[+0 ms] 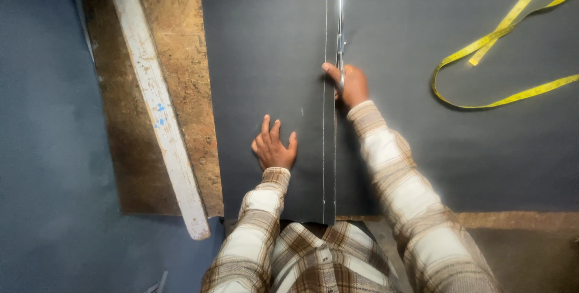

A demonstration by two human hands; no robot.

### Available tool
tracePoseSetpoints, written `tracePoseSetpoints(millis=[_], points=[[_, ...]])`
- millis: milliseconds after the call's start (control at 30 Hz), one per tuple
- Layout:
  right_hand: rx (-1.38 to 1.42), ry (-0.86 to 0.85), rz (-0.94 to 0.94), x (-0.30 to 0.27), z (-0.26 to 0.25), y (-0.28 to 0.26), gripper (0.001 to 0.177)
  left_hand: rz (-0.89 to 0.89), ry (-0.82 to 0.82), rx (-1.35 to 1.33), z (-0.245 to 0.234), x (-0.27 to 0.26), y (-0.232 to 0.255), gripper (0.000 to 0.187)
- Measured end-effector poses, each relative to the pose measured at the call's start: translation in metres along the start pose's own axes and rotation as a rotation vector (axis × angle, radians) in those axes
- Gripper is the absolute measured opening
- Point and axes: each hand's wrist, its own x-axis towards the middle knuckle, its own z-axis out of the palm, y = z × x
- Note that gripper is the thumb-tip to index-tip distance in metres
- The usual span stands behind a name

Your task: The person unrolls a dark fabric on a table, uses a wooden ruler and chalk to draw a straight line, then cuts along the line with scissors. The person handles the fabric, ruler, chalk, and scissors throughout the process.

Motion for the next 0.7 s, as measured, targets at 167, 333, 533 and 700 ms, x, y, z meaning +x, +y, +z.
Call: tracePoseSetpoints(millis=[167, 333, 533, 700], points=[[0.103, -0.018, -0.030, 0.042, -0.003, -0.016, 0.068, 0.008, 0.021, 0.005, 0.006, -0.002, -0.002, 0.056], [0.126, -0.002, -0.045, 0.061, -0.006, -0.028, 0.071, 0.020, 0.002, 0.020, 0.000, 0.000, -0.001, 0.056], [0.087, 0.007, -0.022, 0.042, -0.008, -0.042, 0.069, 0.003, 0.002, 0.012, 0.004, -0.002, -0.002, 0.056], [0.108, 0.004, -0.030, 0.034, -0.010, -0.049, 0.066, -0.001, -0.013, -0.006, 0.003, -0.002, -0.002, 0.057]])
